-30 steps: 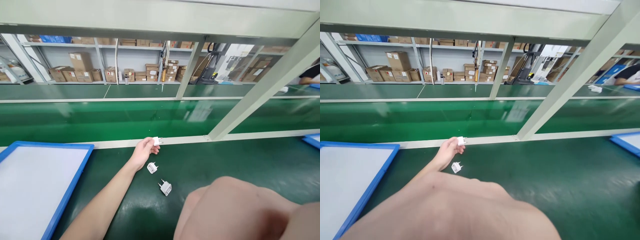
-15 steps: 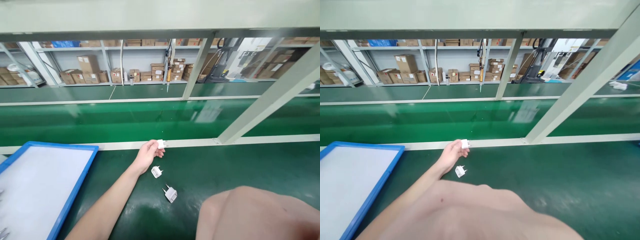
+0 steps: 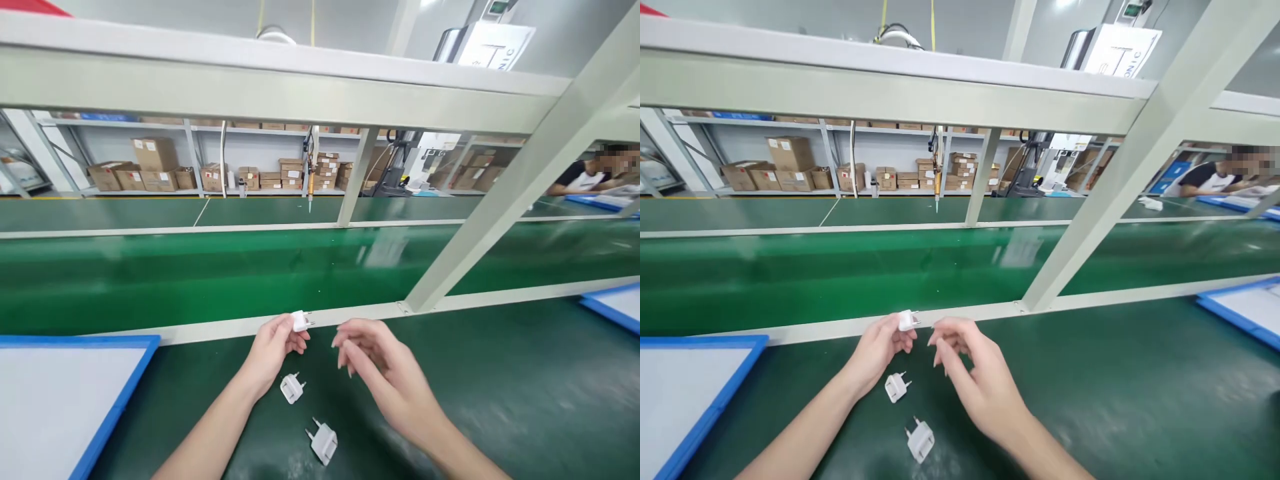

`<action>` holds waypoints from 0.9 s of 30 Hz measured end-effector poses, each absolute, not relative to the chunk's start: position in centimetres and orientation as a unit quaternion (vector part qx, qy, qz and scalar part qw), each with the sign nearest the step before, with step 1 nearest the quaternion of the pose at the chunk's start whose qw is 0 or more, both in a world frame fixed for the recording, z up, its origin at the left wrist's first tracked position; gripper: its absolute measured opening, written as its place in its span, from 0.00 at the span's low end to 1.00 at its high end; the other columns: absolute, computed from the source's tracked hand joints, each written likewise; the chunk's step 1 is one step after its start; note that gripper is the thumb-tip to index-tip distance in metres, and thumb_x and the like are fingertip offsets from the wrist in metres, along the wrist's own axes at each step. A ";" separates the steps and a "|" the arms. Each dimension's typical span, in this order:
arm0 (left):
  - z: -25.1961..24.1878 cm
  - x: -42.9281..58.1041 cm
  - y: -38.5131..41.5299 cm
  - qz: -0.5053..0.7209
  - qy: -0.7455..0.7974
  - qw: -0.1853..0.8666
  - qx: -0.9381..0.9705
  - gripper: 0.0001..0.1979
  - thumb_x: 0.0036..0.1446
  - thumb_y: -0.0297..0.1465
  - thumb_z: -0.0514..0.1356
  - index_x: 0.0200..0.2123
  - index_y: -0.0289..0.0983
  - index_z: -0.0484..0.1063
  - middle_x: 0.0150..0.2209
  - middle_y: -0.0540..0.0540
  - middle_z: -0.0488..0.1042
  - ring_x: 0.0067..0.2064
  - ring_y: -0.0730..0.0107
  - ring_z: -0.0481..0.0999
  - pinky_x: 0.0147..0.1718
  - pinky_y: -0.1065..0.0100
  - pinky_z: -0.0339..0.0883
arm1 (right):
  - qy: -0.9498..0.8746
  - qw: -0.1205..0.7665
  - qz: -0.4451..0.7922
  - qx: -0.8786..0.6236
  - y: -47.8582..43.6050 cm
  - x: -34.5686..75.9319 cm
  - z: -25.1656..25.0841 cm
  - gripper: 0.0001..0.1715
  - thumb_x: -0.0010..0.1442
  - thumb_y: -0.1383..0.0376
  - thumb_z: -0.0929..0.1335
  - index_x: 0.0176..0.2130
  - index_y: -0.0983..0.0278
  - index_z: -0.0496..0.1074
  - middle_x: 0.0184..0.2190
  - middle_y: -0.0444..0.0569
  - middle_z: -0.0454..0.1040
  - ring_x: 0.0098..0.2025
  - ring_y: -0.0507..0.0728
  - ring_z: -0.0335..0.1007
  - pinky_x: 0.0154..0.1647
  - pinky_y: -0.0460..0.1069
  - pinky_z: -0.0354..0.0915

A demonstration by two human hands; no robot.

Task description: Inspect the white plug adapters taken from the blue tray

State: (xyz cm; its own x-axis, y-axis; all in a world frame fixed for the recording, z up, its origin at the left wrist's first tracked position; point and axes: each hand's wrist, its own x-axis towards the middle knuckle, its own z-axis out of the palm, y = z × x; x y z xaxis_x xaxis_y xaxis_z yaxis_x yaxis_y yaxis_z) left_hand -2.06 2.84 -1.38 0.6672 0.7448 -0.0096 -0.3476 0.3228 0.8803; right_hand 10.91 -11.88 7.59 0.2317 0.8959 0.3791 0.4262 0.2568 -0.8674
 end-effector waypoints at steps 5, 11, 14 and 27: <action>-1.2 -1.4 2.2 0.310 0.198 0.805 0.467 0.30 0.58 0.55 0.64 0.41 0.30 0.74 0.34 0.40 0.76 0.31 0.70 0.71 0.30 0.69 0.64 | -0.511 0.596 0.258 -0.563 -9.0 14.6 1.3 0.16 0.73 0.53 0.67 0.54 0.58 0.66 0.39 0.48 0.69 0.33 0.56 0.69 0.29 0.49 0.69; -0.1 0.0 3.1 0.211 0.158 0.805 0.532 0.27 0.57 0.52 0.67 0.39 0.30 0.78 0.33 0.41 0.75 0.34 0.68 0.72 0.36 0.68 0.66 | -0.529 0.572 0.319 -0.539 -8.9 15.8 0.1 0.27 0.68 0.56 0.72 0.62 0.55 0.64 0.49 0.51 0.68 0.45 0.58 0.72 0.45 0.51 0.72; 0.3 1.3 3.4 0.169 0.128 0.796 0.567 0.27 0.55 0.52 0.69 0.36 0.30 0.79 0.32 0.42 0.75 0.33 0.67 0.73 0.37 0.67 0.67 | -0.499 0.583 0.338 -0.545 -9.1 16.2 -0.3 0.25 0.66 0.56 0.74 0.59 0.55 0.68 0.48 0.50 0.69 0.47 0.60 0.73 0.47 0.53 0.73; -0.6 3.2 2.7 0.163 0.112 0.793 0.576 0.32 0.52 0.55 0.69 0.40 0.28 0.79 0.34 0.40 0.75 0.35 0.66 0.74 0.40 0.63 0.70 | -0.491 0.557 0.306 -0.596 -10.0 17.0 0.4 0.17 0.72 0.47 0.68 0.50 0.55 0.76 0.40 0.50 0.71 0.34 0.57 0.72 0.33 0.48 0.71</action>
State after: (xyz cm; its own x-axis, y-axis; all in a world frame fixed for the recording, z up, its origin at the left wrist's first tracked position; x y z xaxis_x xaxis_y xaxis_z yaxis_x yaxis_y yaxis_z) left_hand 3.21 2.73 -0.63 0.9214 0.3885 0.0102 -0.1298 0.2830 0.9503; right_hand 17.03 -10.01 0.45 0.3313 0.9259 0.1812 0.2442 0.1014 -0.9644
